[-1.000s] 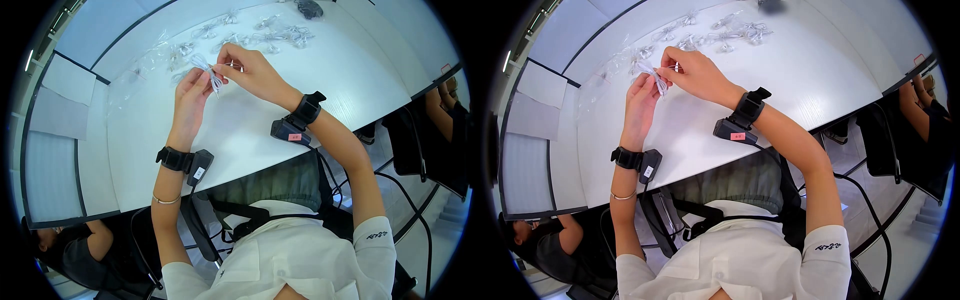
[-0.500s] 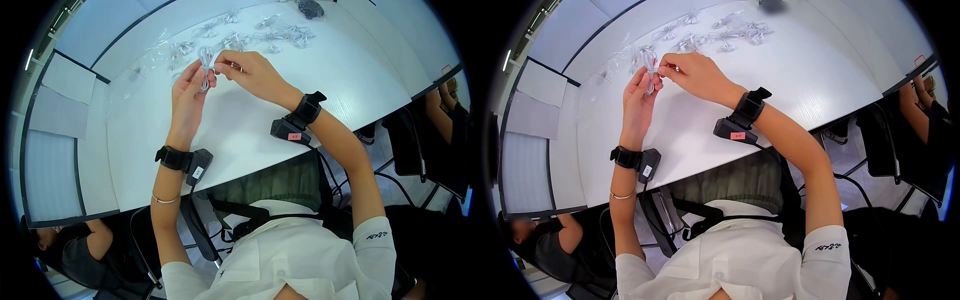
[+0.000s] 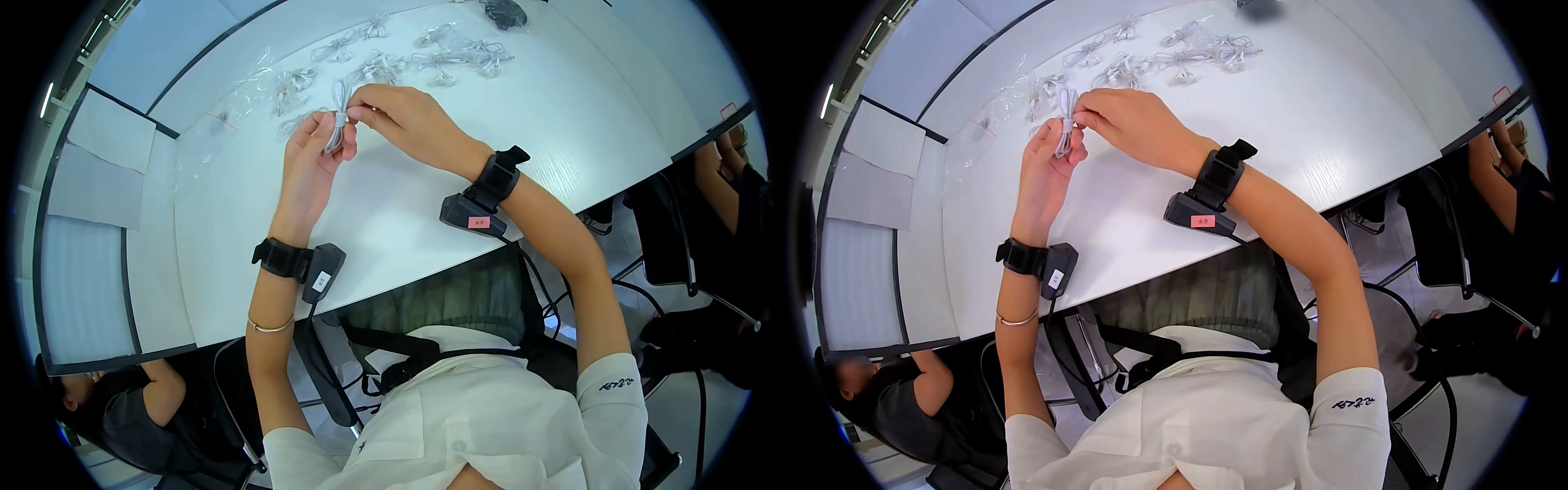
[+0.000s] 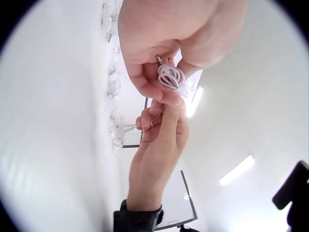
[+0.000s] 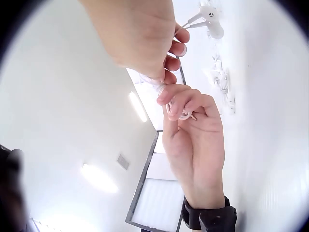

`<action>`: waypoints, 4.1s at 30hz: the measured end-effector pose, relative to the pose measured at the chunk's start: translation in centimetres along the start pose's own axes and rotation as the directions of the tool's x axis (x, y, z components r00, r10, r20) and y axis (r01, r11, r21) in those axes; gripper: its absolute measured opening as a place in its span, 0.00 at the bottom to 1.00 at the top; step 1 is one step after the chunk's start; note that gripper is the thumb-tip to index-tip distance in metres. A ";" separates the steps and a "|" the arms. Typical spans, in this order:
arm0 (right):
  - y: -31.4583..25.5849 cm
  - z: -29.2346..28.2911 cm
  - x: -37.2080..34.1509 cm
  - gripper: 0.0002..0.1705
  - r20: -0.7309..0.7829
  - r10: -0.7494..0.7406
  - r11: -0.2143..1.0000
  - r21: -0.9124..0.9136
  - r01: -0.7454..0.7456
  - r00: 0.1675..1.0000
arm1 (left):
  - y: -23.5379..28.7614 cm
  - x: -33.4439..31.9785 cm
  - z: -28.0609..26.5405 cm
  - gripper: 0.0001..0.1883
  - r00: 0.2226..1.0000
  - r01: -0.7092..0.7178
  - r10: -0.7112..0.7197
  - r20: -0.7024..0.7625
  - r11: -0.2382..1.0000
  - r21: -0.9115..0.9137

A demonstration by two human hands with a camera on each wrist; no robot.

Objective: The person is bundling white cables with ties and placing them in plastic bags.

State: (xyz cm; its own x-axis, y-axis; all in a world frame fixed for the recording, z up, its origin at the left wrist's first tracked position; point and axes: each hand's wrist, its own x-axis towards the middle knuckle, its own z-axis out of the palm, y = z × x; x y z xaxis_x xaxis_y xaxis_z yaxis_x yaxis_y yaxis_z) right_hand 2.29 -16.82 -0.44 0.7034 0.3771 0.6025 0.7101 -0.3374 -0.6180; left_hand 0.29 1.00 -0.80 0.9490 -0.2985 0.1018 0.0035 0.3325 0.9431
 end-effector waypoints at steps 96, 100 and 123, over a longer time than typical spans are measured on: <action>0.8 -0.3 0.1 0.10 0.103 0.107 0.992 0.054 -0.113 0.989 | -1.2 0.5 -0.6 0.15 0.988 -0.037 0.043 -0.147 0.998 0.043; 0.7 -0.3 0.1 0.10 0.085 0.085 0.994 0.056 -0.090 0.993 | -1.3 0.4 -0.4 0.13 0.988 -0.041 0.041 -0.151 0.999 0.002; 0.5 -0.4 0.1 0.13 0.133 0.124 0.992 -0.020 -0.123 0.983 | -1.0 0.4 -1.1 0.13 0.993 -0.025 0.042 -0.111 0.988 0.153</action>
State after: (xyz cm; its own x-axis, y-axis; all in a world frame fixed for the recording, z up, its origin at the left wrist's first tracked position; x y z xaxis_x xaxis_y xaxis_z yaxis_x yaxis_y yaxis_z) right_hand 2.76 -17.31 -0.47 0.7760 0.4439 0.4481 0.6188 -0.3983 -0.6771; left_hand 1.04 1.47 -2.06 0.9774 -0.1830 0.1055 -0.0683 0.1989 0.9776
